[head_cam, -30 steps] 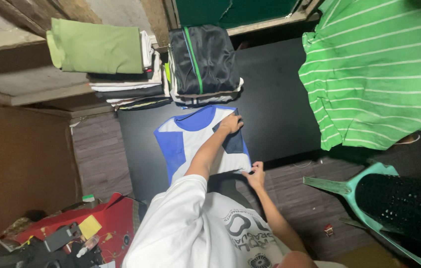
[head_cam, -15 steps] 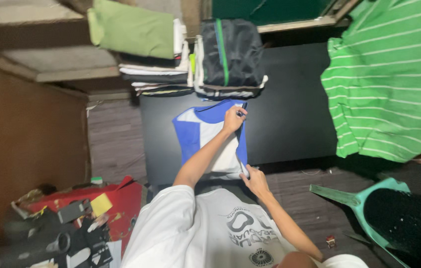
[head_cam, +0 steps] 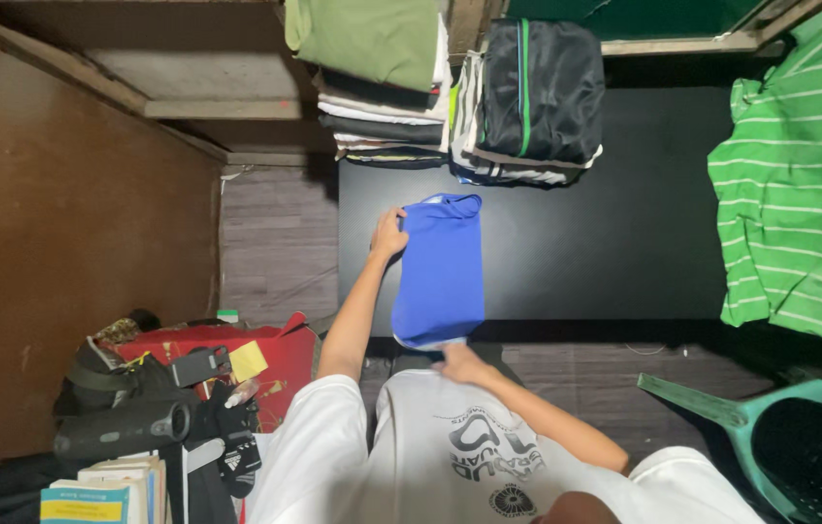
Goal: The person folds several shirts one by one on a dark table, smoothing each garment and stacking the folded items. The shirts include black, white, green, and blue pieces, and the person places each folded shirt into a growing pile.
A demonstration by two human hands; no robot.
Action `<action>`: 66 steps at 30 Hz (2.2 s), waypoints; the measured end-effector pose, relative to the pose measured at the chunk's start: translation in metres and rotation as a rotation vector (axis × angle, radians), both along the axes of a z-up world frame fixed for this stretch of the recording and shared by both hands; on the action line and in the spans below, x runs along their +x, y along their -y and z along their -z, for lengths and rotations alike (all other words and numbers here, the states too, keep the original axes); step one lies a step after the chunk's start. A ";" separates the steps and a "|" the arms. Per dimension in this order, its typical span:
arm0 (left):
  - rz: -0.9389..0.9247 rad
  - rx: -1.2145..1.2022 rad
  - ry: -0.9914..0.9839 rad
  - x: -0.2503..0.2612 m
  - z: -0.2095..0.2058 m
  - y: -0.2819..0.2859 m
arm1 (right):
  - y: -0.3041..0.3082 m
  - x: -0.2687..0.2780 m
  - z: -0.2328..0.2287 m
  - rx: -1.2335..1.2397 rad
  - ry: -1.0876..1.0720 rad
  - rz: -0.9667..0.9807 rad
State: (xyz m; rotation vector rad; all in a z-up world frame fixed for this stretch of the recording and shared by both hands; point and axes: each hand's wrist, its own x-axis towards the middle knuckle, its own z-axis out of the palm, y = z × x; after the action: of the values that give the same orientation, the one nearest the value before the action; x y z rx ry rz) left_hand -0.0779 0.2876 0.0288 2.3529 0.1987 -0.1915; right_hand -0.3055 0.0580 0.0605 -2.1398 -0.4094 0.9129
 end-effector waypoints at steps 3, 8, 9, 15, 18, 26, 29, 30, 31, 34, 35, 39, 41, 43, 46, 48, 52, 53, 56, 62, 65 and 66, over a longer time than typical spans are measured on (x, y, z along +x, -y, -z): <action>0.001 0.199 0.085 -0.001 0.001 0.007 | 0.012 0.020 0.019 -0.469 -0.205 0.103; 0.748 0.427 0.322 0.012 0.012 0.051 | 0.015 0.022 0.026 -0.060 -0.206 0.670; 0.815 0.459 0.317 0.015 0.014 0.056 | 0.013 0.021 0.025 0.043 -0.234 0.782; 0.732 0.501 0.014 0.027 0.020 0.054 | 0.034 0.013 0.014 0.056 -0.101 0.801; 0.564 0.489 -0.034 0.025 0.021 0.035 | 0.060 0.016 0.009 0.395 -0.138 0.801; 0.157 0.536 -0.107 -0.029 0.009 -0.023 | 0.195 0.091 -0.021 -0.356 -0.312 0.050; 0.063 0.526 -0.132 -0.063 0.004 -0.032 | 0.232 0.150 -0.030 -0.378 -0.383 -0.079; 0.035 0.529 -0.151 -0.075 0.003 -0.034 | 0.241 0.173 -0.030 -0.442 -0.352 -0.108; 0.006 0.535 -0.168 -0.085 0.001 -0.036 | 0.250 0.196 -0.032 -0.505 -0.319 -0.137; -0.016 0.537 -0.250 -0.108 -0.005 -0.040 | 0.264 0.250 -0.028 -0.539 -0.136 0.009; -0.033 0.521 -0.239 -0.113 -0.007 -0.040 | 0.266 0.262 -0.027 -0.591 -0.020 0.062; -0.091 0.401 -0.137 -0.132 -0.014 -0.049 | 0.262 0.263 -0.016 -0.540 0.526 0.618; -0.112 0.335 -0.080 -0.135 -0.018 -0.055 | 0.249 0.252 -0.019 -0.490 0.515 0.757; -0.128 0.290 -0.056 -0.137 -0.021 -0.059 | 0.235 0.233 -0.029 -0.431 0.424 0.822; -0.371 0.116 0.008 -0.137 -0.023 -0.059 | 0.216 0.201 -0.051 -0.429 0.370 0.920; -0.380 0.036 -0.017 -0.133 -0.026 -0.060 | 0.207 0.188 -0.062 -0.474 0.385 0.961; -0.285 0.233 -0.084 -0.130 -0.026 -0.053 | 0.216 0.179 -0.060 -0.418 0.291 1.017; -0.281 0.263 -0.121 -0.129 -0.026 -0.052 | 0.222 0.178 -0.055 -0.457 0.303 1.010; -0.212 0.355 -0.146 -0.126 -0.026 -0.042 | 0.250 0.175 -0.039 -0.470 0.371 1.012; -0.012 0.295 0.141 -0.130 -0.018 -0.006 | 0.313 0.156 -0.045 -0.546 0.237 1.292; -0.177 0.127 0.230 -0.127 -0.015 0.007 | 0.315 0.158 -0.079 -0.492 0.374 1.191; -0.251 0.099 0.247 -0.124 -0.014 0.011 | 0.309 0.160 -0.093 -0.438 0.429 1.140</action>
State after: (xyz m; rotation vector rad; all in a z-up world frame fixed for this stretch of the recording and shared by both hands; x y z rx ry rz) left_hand -0.2024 0.2770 0.0430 2.3967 0.3861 0.2349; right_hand -0.1454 -0.2512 0.1534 -2.4081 0.8383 -0.1365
